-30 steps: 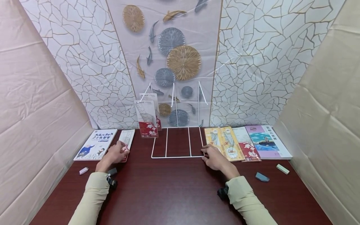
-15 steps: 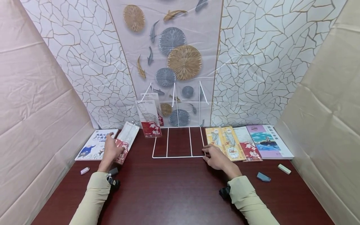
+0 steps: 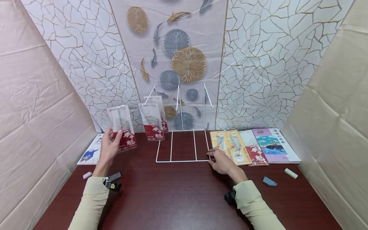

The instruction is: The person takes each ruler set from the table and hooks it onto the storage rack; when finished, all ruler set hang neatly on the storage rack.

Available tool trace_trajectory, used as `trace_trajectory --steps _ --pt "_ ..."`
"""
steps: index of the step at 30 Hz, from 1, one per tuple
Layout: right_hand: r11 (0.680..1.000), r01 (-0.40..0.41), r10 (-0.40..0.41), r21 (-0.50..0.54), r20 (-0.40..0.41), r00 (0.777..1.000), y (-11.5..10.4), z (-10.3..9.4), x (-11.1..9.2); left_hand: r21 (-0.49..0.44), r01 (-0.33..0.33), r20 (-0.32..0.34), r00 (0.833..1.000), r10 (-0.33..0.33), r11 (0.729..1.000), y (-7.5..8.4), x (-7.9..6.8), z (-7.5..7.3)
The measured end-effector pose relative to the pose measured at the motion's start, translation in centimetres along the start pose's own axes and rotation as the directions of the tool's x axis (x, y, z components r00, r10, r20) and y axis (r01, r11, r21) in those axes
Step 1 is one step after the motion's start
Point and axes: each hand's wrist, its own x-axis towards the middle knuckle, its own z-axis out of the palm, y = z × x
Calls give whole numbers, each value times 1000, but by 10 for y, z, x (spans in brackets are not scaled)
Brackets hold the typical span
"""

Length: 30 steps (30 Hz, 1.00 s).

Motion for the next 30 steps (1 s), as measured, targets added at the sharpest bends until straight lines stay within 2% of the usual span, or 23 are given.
trace_trajectory --steps 4,8,11,16,20,24,27,30 --pt "1000 -9 9 -4 1 1000 -1 -1 -1 -126 -89 41 995 95 988 13 -3 7" --pt "1000 -1 1 0 -9 1000 -2 -1 -2 -256 -123 94 984 152 959 26 -7 13" --pt "1000 1 -1 1 -9 1000 -2 -1 -3 -313 -139 178 963 202 939 37 -13 18" --pt "1000 0 0 6 -9 1000 -2 0 -3 -268 -165 304 920 246 949 63 -31 44" --pt "1000 3 -3 14 -2 1000 -2 0 -1 -267 -146 353 905 237 953 74 -50 77" --pt "1000 -1 1 15 8 1000 -1 -1 -1 -258 -153 377 893 245 954 72 -63 111" --pt "1000 12 -12 12 1 1000 -1 -1 -2 -251 -169 388 884 259 953 73 -70 129" --pt "1000 20 -20 5 -3 1000 0 -2 -3 -257 -187 394 876 280 948 76 -74 140"
